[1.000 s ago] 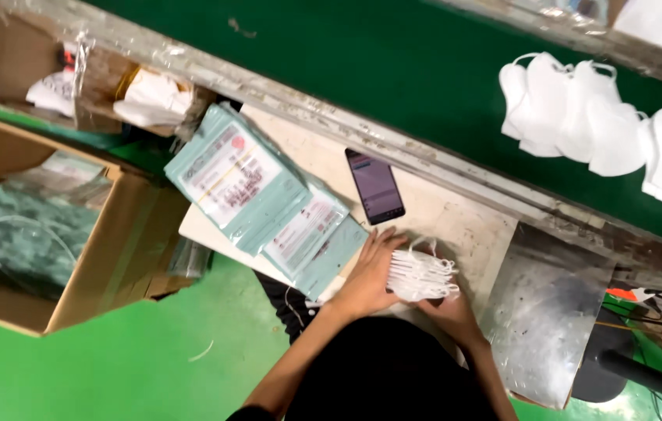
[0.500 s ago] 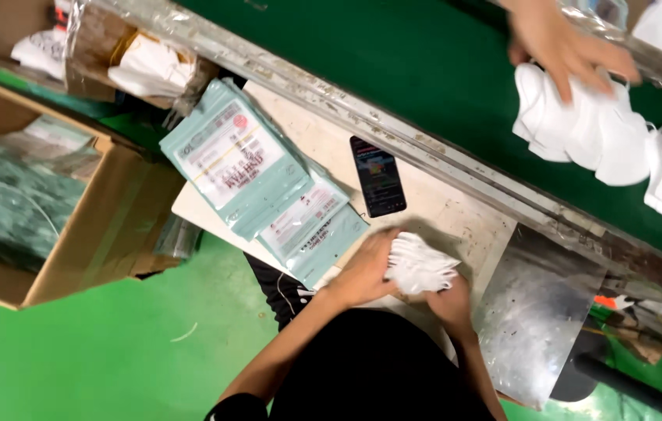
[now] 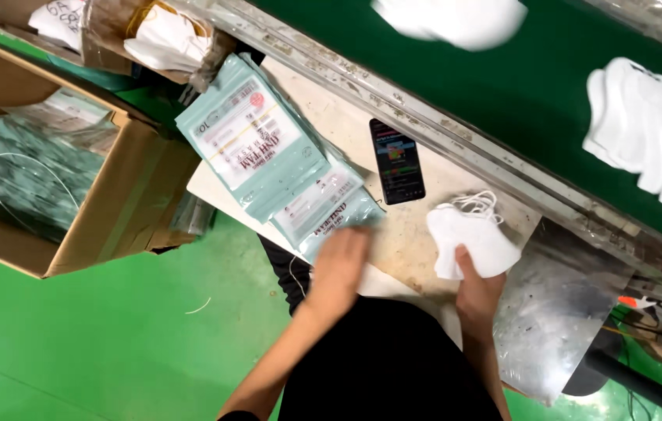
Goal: The person gathers several white face masks into a stack and inserts them into a plastic packaging bag on a workbench next to a conveyor belt.
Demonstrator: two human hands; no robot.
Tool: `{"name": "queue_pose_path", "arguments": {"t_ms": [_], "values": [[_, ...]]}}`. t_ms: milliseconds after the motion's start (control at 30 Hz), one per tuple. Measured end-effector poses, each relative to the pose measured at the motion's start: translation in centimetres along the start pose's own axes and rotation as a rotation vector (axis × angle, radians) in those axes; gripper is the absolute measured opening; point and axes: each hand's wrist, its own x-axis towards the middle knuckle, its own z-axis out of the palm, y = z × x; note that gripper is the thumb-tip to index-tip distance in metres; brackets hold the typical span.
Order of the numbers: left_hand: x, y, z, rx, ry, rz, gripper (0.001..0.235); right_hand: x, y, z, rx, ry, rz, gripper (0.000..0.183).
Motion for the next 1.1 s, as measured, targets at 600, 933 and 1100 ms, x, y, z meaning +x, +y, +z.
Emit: {"name": "queue_pose_path", "arguments": {"t_ms": [600,933,1100], "values": [[1.1,-3.4,1.0,0.408,0.070,0.100,0.044,-0.9,-2.6,-0.3,0.096,-0.182,0.009,0.043],[1.2,3.9,-7.7,0.000,0.057,0.107,0.040,-3.4,-0.5,-6.0,-0.107,-0.378,0.235,0.061],[0.9,6.4,-8.8,-0.361,0.058,0.102,0.032,-3.3,-6.4,-1.4,-0.116,-0.415,-0.036,0.030]]}}
